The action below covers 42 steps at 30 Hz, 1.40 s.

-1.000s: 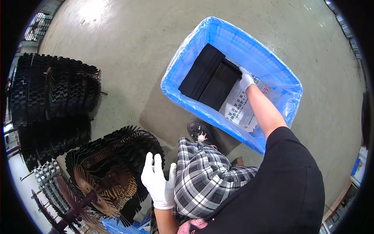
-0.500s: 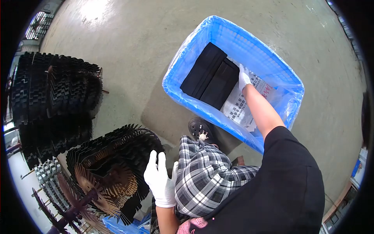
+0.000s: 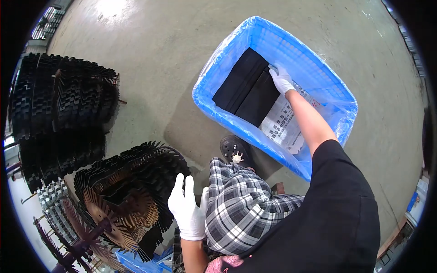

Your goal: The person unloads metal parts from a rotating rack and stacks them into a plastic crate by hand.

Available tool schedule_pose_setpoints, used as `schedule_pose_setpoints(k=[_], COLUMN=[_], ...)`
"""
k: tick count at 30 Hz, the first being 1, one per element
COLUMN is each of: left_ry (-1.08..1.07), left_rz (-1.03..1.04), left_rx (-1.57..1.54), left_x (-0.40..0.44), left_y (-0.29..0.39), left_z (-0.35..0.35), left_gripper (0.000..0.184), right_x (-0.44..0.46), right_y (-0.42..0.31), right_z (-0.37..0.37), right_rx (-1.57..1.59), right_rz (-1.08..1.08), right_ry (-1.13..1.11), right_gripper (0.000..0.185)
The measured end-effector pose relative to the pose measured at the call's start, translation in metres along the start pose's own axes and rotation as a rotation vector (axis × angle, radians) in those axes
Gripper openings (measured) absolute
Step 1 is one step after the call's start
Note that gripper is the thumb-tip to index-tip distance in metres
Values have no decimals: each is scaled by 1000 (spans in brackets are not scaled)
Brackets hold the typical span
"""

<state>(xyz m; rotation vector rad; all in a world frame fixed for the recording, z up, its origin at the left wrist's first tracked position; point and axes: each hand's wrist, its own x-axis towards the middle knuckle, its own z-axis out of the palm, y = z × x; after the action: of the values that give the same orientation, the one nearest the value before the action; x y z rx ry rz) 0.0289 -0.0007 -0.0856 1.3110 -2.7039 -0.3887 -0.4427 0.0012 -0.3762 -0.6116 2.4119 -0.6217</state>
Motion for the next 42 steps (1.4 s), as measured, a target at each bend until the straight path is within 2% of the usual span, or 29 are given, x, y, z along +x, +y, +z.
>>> schedule_pose_setpoints(k=[2,8,12,17,22,27,34,35,37,38,40,42], left_ry=[8,-51,-40,26,-84,-32,-63,-74,-87,-115,-139,-215], left_rz=[23,16,74,29,-29,-31,-91,-93,-100,-116,-214,-241], left_rx=[28,41,21,13,35,1,108,105,108,96,116,-4], left_x=[0,-7,-2,3,-4,-13,-27,-28,-24,-22,-24,-23], left_y=[1,-6,-8,-2,0,-2,-10,-11,-16,-17,-20,-24], left_z=[-1,8,13,-1,0,0,-6,-6,-5,-3,0,4], left_gripper=[55,55,54,52,49,50,51,51,51,49,48,47], right_x=[9,6,30,-22,12,58,104,106,114,112,143,157], right_y=[7,9,20,-29,11,-10,-48,-51,-61,-85,-71,-73], right_z=[8,-1,-13,-31,-26,-20,6,9,12,33,29,37], right_rx=[39,44,31,318,278,92,79,76,161,165,141,104], right_rz=[-170,-149,-283,-115,-103,-192,-99,-112,-284,-309,-248,-221], right_ry=[66,-34,-221,-20,-203,8,-84,-106,19,-18,-121,-231], right_gripper=[52,55,55,54,56,57,64,64,68,68,68,67])
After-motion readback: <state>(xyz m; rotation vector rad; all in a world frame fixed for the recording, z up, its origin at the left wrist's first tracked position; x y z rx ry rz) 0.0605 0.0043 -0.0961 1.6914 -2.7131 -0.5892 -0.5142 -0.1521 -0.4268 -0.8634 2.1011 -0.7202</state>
